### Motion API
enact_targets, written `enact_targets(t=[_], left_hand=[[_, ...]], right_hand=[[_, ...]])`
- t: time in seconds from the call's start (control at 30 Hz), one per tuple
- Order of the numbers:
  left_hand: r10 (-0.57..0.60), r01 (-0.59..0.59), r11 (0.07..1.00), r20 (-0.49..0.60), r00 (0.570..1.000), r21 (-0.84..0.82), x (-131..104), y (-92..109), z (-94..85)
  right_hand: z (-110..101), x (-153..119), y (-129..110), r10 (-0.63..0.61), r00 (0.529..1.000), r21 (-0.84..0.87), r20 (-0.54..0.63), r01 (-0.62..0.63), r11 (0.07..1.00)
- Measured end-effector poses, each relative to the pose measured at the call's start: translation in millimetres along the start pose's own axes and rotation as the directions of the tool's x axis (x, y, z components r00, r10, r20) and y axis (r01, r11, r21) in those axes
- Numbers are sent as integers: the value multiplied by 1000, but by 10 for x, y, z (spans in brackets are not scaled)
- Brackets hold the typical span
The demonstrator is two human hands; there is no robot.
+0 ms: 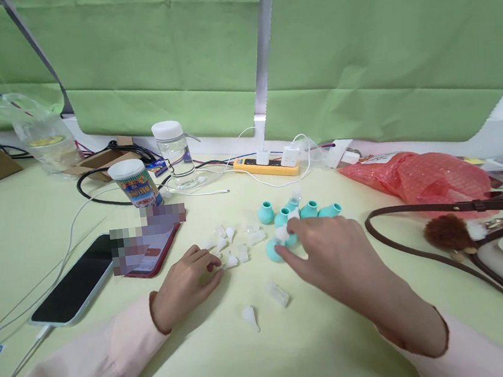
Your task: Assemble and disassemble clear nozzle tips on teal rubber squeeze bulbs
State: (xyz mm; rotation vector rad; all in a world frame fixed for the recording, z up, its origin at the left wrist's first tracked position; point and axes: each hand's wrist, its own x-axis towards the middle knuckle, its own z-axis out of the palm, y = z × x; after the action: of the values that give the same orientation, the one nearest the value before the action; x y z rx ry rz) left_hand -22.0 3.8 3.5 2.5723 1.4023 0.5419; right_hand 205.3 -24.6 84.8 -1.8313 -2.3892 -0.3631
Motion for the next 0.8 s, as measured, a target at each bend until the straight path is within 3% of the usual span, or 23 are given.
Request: enact_targets(t=[0.07, 0.13, 0.27, 0.37, 0.43, 0.5, 0.57, 0.63, 0.67, 0.8], left_hand=[[-10, 8, 995, -21, 1000, -102, -2, 9, -13], [-18, 5, 977, -55, 998, -212, -4, 16, -23], [-55, 0, 919, -130, 990, -394, -9, 31, -29], [-68, -23, 876, -171, 983, -481, -20, 46, -32], [-62, -64, 850, -220, 973, -523, -32, 59, -38], [-41, -136, 815, -290, 956, -563, -45, 76, -46], [-8, -227, 770, -366, 931, -596, -56, 95, -53], [21, -305, 733, -427, 904, -608, -60, 114, -55], [33, -331, 722, -448, 893, -608, -61, 122, -55], [65, -381, 727, -495, 867, -571, -57, 140, -54]], right_hand=[[32, -65, -127, -130, 989, 31, 72, 128, 991], [142, -113, -259, -259, 942, 81, 212, 247, 966], [417, -132, -421, -332, 884, 104, 328, 316, 943], [489, -88, -436, -372, 886, 216, 277, 320, 923], [471, -50, -439, -332, 934, 443, 132, 244, 863], [445, -21, -468, -190, 980, 754, 67, 75, 653], [447, -10, -527, -82, 979, 942, 189, -157, 297], [486, -19, -598, -83, 934, 937, 348, -349, -4], [515, -28, -630, -83, 913, 908, 398, -406, -103], [629, -53, -687, -25, 873, 805, 487, -460, -374]])
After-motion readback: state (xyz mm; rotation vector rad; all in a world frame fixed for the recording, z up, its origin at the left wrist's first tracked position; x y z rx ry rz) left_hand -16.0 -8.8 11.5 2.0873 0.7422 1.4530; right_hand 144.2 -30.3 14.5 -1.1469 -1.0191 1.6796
